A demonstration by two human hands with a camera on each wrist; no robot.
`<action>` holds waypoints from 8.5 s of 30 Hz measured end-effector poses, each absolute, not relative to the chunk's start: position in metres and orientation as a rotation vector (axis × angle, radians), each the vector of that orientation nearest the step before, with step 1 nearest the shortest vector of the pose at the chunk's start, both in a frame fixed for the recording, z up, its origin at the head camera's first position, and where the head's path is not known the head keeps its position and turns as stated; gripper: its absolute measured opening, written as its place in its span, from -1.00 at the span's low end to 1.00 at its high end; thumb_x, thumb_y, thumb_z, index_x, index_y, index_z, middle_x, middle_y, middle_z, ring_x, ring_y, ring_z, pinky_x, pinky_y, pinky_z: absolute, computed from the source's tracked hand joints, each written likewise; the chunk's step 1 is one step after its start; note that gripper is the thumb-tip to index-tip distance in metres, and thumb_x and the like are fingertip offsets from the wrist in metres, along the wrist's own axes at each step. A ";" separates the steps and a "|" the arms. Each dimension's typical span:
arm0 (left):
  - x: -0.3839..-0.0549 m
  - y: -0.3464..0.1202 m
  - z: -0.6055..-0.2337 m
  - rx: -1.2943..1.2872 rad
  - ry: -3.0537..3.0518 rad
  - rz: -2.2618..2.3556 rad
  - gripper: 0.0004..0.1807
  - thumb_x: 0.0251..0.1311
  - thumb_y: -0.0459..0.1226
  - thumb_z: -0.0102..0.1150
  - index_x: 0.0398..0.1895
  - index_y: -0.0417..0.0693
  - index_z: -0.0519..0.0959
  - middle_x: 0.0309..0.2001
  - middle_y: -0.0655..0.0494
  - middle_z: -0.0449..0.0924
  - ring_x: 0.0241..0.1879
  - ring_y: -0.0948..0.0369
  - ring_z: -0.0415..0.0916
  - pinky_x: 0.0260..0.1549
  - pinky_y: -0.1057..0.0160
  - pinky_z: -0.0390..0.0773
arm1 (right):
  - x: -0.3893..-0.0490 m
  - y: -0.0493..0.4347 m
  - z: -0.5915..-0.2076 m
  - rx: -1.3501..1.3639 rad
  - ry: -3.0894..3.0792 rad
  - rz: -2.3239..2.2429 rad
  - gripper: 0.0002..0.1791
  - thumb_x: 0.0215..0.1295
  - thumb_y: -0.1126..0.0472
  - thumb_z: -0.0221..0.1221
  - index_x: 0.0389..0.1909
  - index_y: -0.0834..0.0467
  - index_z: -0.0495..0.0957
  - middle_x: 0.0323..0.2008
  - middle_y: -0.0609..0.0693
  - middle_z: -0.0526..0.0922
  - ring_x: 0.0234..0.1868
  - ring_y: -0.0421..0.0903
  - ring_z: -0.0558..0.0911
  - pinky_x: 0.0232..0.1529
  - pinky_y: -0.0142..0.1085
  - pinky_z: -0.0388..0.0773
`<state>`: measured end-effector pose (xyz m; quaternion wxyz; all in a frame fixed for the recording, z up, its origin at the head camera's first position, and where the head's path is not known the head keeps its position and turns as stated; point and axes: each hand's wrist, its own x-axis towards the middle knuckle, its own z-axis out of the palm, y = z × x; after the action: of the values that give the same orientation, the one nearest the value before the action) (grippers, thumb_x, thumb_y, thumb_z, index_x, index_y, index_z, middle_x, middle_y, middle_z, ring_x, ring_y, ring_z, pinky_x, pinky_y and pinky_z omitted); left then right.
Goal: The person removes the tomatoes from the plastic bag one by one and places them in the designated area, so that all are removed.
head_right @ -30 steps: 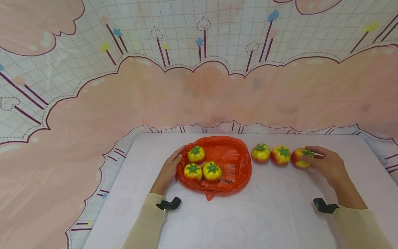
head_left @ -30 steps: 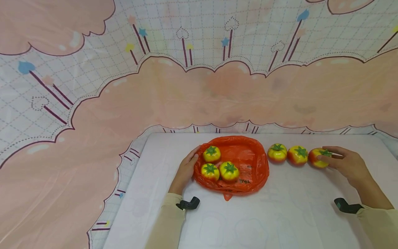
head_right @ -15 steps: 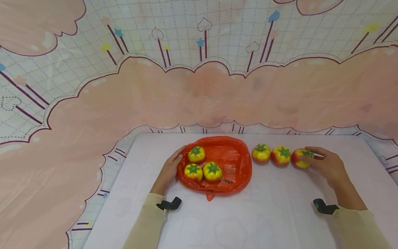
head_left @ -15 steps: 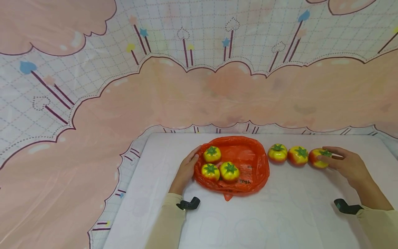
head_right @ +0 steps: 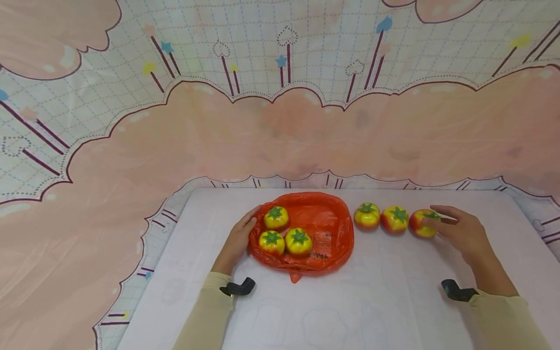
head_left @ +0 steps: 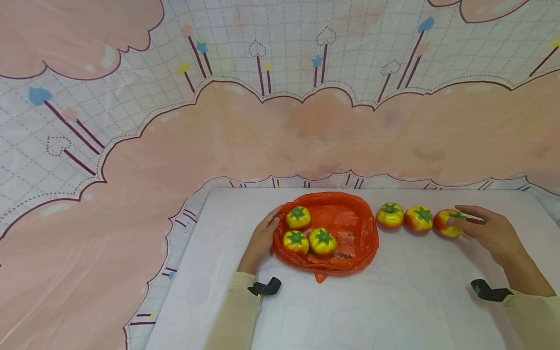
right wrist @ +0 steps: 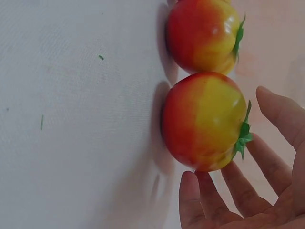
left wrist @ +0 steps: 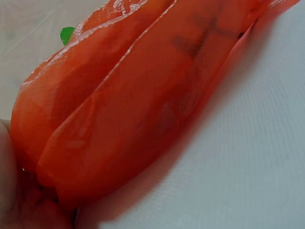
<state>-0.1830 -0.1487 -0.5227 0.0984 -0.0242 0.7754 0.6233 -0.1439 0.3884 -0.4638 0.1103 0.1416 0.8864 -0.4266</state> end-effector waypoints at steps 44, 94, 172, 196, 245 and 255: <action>-0.182 -0.149 -0.522 -0.062 2.305 1.822 -0.57 0.58 0.02 -0.14 0.43 0.60 0.38 0.54 0.36 0.26 0.61 0.13 0.03 0.57 -0.13 0.07 | -0.156 0.366 -0.425 0.433 2.693 -1.210 0.05 0.33 -0.46 0.08 0.60 0.14 0.07 0.53 0.44 0.10 0.45 0.55 0.12 0.16 0.55 0.31; -0.183 -0.150 -0.523 -0.072 2.286 1.836 -0.58 0.56 0.03 -0.13 0.40 0.62 0.40 0.52 0.39 0.28 0.61 0.16 0.05 0.58 -0.11 0.05 | -0.183 0.277 -0.416 -0.098 2.612 -1.283 -0.33 0.36 -0.24 0.23 0.38 0.02 0.45 0.43 0.20 0.41 0.44 0.31 0.32 0.30 0.37 0.40; -0.183 -0.150 -0.523 -0.055 2.288 1.847 -0.59 0.57 0.02 -0.12 0.40 0.59 0.42 0.52 0.35 0.29 0.61 0.13 0.05 0.57 -0.14 0.06 | -0.213 0.167 -0.454 -0.530 2.386 -1.163 -0.40 0.23 -0.11 0.40 0.23 0.08 0.62 0.22 0.07 0.64 0.21 0.11 0.60 0.07 -0.11 0.73; -0.186 -0.150 -0.523 -0.083 2.279 1.816 -0.60 0.56 0.06 -0.13 0.37 0.69 0.41 0.51 0.42 0.30 0.60 0.18 0.07 0.56 -0.11 0.12 | -0.217 0.145 -0.457 -0.637 2.277 -1.118 -0.39 0.21 -0.12 0.42 0.23 0.08 0.62 0.21 0.04 0.66 0.19 0.07 0.65 0.11 -0.12 0.70; -0.185 -0.150 -0.523 -0.045 2.270 1.867 -0.58 0.58 -0.03 -0.13 0.42 0.52 0.42 0.52 0.33 0.29 0.60 0.14 0.06 0.59 -0.09 0.04 | -0.220 0.128 -0.466 -0.684 2.129 -1.102 -0.64 0.24 0.00 0.42 0.03 -0.02 0.71 0.07 -0.09 0.71 0.16 -0.05 0.60 0.18 -0.16 0.65; -0.183 -0.147 -0.516 -0.067 2.293 1.852 -0.54 0.61 -0.11 -0.15 0.48 0.28 0.40 0.55 0.18 0.28 0.61 0.07 0.04 0.59 -0.10 0.01 | -0.218 0.128 -0.464 -0.684 2.150 -1.088 -0.65 0.26 -0.03 0.41 0.03 -0.05 0.70 0.06 -0.11 0.70 0.16 -0.06 0.59 0.20 -0.16 0.63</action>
<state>-0.1833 -0.1474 -0.5165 0.0966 -0.0226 0.7740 0.6254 -0.2185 0.1277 -0.4638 0.3129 -0.2593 0.8152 -0.4127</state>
